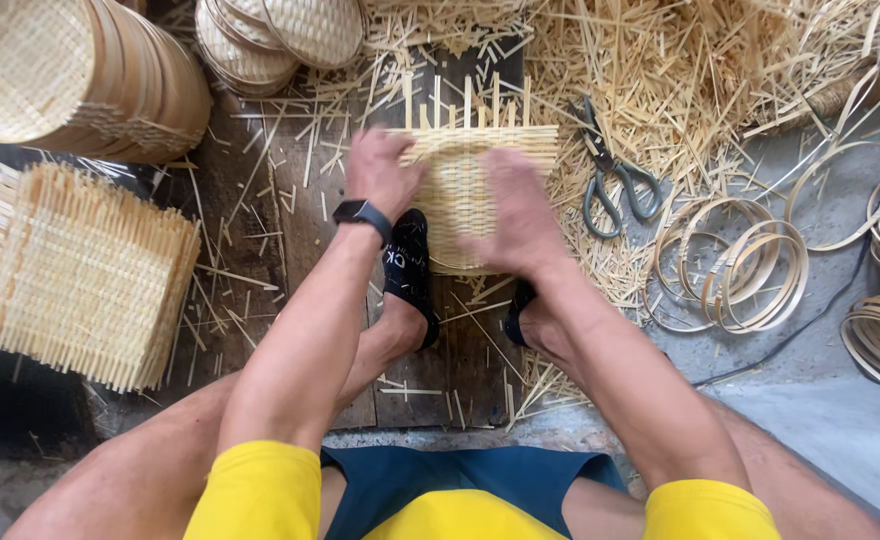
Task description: The person sits on the floor of a basket workshop and assembles round bamboo baskets. They take a woven bamboo panel, bend it into a circle, fit it to a bamboo rim ring, and press the assembly over a round wooden mold, using shears to trim and adjust the bamboo strips before setting the formed basket aside.
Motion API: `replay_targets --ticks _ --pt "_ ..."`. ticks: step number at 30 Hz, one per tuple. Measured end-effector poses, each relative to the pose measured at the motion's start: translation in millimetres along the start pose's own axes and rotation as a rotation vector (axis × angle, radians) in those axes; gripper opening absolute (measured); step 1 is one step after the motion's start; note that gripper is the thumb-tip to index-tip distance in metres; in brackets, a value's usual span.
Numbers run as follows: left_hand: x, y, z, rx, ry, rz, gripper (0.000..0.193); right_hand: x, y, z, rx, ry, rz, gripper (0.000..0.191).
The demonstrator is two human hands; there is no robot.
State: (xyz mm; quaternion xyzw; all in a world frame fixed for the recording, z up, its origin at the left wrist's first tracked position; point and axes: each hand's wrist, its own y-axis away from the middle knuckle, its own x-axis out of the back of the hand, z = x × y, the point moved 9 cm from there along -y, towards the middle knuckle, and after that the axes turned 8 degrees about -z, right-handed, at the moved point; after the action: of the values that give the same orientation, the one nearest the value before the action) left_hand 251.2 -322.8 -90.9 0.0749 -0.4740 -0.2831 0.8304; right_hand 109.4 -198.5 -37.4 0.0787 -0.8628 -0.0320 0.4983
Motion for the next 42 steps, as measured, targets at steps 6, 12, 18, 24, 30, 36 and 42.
replay_targets --ticks 6,12,18,24,30,36,42 --pt "-22.7 -27.1 61.5 -0.574 0.034 0.174 0.027 -94.2 -11.7 -13.6 0.028 0.503 -0.276 0.118" --pt "-46.5 -45.2 36.1 -0.336 0.257 0.093 0.023 -96.5 -4.1 -5.3 0.106 0.598 0.04 0.088" --pt "-50.7 -45.4 48.4 -0.381 0.233 0.082 0.021 -60.9 -5.3 7.1 0.169 0.144 -0.142 0.071" --pt "-53.2 -51.2 59.5 -0.51 0.102 0.12 0.018 4.4 -53.5 82.2 0.069 -0.167 0.259 0.028" --pt "-74.4 -92.0 37.8 -0.143 0.536 -0.104 0.023 -22.7 -78.6 142.8 -0.221 -0.607 0.169 0.017" --pt "-89.6 -90.3 40.0 -0.087 0.687 -0.184 0.029 -32.7 -69.8 155.9 -0.284 -0.832 0.135 0.022" --pt "-71.5 -51.7 60.8 -0.153 0.684 -0.292 0.047 73.1 -7.4 170.2 -0.275 -0.893 0.507 0.033"
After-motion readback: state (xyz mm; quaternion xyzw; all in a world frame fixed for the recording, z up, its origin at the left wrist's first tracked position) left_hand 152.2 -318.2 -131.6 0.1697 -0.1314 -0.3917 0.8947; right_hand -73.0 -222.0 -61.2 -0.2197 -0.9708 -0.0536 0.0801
